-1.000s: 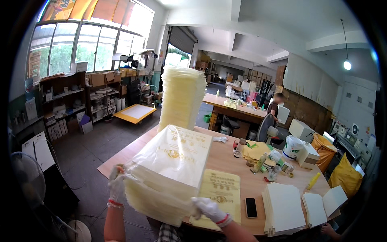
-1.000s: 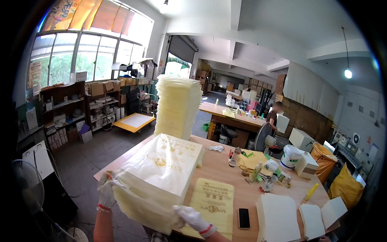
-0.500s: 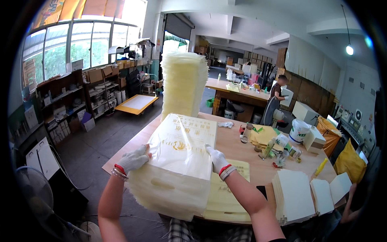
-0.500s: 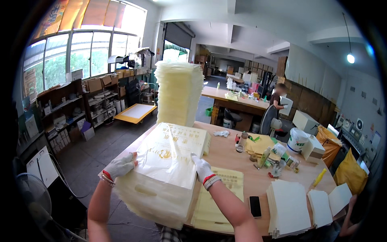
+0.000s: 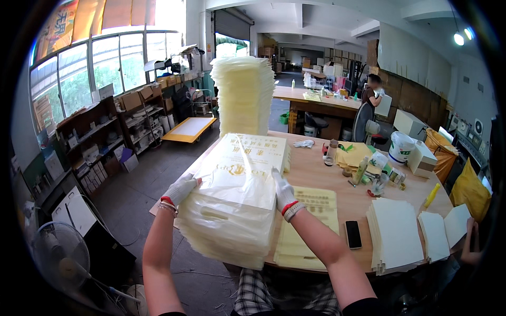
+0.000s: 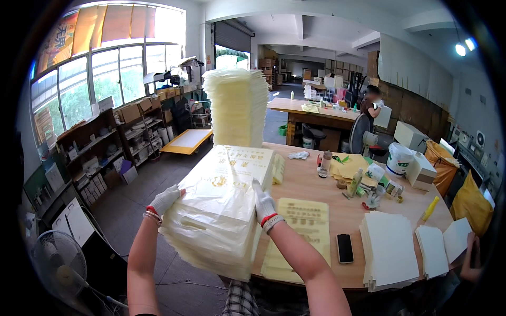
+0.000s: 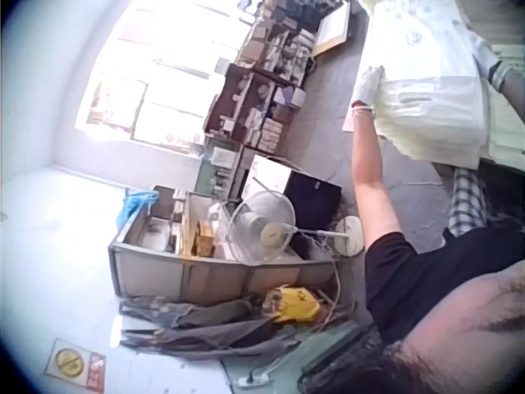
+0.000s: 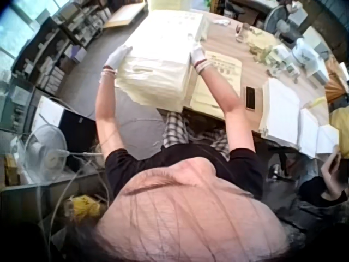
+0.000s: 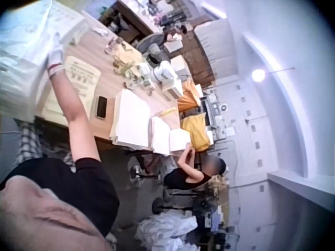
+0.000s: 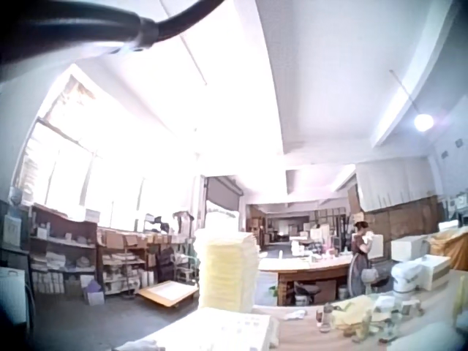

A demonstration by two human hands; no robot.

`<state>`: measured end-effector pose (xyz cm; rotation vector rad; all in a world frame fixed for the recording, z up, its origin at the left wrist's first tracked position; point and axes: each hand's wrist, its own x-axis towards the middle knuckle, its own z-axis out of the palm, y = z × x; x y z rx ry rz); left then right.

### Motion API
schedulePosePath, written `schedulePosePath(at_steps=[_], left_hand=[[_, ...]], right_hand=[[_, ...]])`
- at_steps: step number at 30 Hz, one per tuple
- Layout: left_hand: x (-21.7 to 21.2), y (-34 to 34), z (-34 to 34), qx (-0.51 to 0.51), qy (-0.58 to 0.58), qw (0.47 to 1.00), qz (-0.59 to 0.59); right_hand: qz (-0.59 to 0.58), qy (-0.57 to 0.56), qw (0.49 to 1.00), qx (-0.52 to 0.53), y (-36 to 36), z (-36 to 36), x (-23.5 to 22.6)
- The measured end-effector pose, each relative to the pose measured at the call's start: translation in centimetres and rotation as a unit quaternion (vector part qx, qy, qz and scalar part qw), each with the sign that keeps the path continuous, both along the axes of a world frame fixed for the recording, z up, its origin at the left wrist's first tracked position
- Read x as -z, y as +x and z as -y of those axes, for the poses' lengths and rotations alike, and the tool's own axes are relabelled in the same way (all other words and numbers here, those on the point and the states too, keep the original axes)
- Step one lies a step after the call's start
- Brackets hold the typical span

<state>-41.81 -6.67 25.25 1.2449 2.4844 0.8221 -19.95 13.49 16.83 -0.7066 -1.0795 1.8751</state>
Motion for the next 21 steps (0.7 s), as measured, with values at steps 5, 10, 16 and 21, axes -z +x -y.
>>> schedulePosePath(at_steps=[5, 10, 16, 21], left_hand=[[1.6, 2.6, 1.3, 0.086, 0.124, 0.949, -0.278], [20.1, 6.8, 3.9, 0.134, 0.222, 0.815, -0.518], [38.1, 19.1, 7.9, 0.275, -0.032, 0.961, 0.007], [34.6, 24.7, 2.3, 0.329, -0.012, 0.943, 0.039]], right_hand=[[0.107, 0.344, 0.932, 0.027, 3.5, 4.2, 3.9], [0.184, 0.519, 0.831, -0.079, 10.9, 14.8, 8.8], [0.555, 0.159, 0.735, -0.355, 26.2, 19.5, 18.8], [0.707, 0.241, 0.665, -0.023, 36.5, 20.6, 25.4]])
